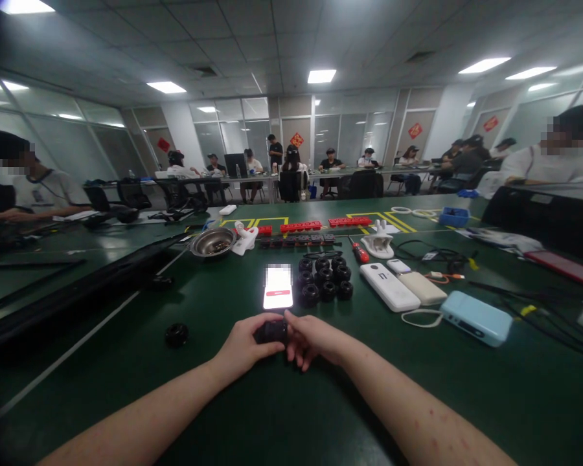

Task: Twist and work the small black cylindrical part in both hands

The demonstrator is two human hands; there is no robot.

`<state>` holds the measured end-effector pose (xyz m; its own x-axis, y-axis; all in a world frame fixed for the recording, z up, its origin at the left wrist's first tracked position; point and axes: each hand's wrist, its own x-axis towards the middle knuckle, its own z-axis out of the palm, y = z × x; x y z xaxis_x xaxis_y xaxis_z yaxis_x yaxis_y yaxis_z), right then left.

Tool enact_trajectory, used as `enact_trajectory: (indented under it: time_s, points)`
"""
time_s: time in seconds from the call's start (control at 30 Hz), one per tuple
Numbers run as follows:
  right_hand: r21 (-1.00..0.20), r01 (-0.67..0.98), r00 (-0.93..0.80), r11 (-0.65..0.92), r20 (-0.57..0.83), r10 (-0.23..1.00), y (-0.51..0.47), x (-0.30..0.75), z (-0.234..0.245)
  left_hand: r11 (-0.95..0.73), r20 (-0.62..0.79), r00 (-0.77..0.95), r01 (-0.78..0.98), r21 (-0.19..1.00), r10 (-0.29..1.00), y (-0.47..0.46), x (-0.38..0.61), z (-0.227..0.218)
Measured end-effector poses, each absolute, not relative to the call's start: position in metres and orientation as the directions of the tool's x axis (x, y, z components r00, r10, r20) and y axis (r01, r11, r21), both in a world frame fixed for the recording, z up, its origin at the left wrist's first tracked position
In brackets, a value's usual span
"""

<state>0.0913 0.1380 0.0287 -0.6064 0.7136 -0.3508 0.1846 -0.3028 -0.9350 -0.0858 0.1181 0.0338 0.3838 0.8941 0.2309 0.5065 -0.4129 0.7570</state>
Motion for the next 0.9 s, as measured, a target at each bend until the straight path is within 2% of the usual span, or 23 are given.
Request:
enact_trajectory:
  time_s: [0.13,0.33,0.67,0.83,0.9]
  points:
    - [-0.930,0.209,-0.596,-0.302,-0.366,0.715,0.138,0.090,0.026,-0.417,0.226,0.407,0.477,0.774,0.885,0.117,-0.084,0.034]
    - [-0.952,0.176,-0.576,-0.249,-0.305,0.758,0.138,0.092,0.026,-0.373,0.193,0.374,0.502,0.780,0.907,0.119,-0.086,0.034]
    - [-0.927,0.281,-0.582,-0.249,-0.371,0.724,0.138,0.093,0.028,-0.415,0.223,0.400,0.498,0.762,0.889,0.116,-0.085,0.036]
    - [-0.925,0.324,-0.565,-0.199,-0.358,0.743,0.140,0.098,0.038,-0.366,0.223,0.324,0.495,0.788,0.919,0.120,-0.086,0.033]
    - [-0.932,0.326,-0.511,-0.160,-0.316,0.800,0.137,0.097,0.049,-0.327,0.205,0.290,0.481,0.813,0.935,0.121,-0.086,0.032]
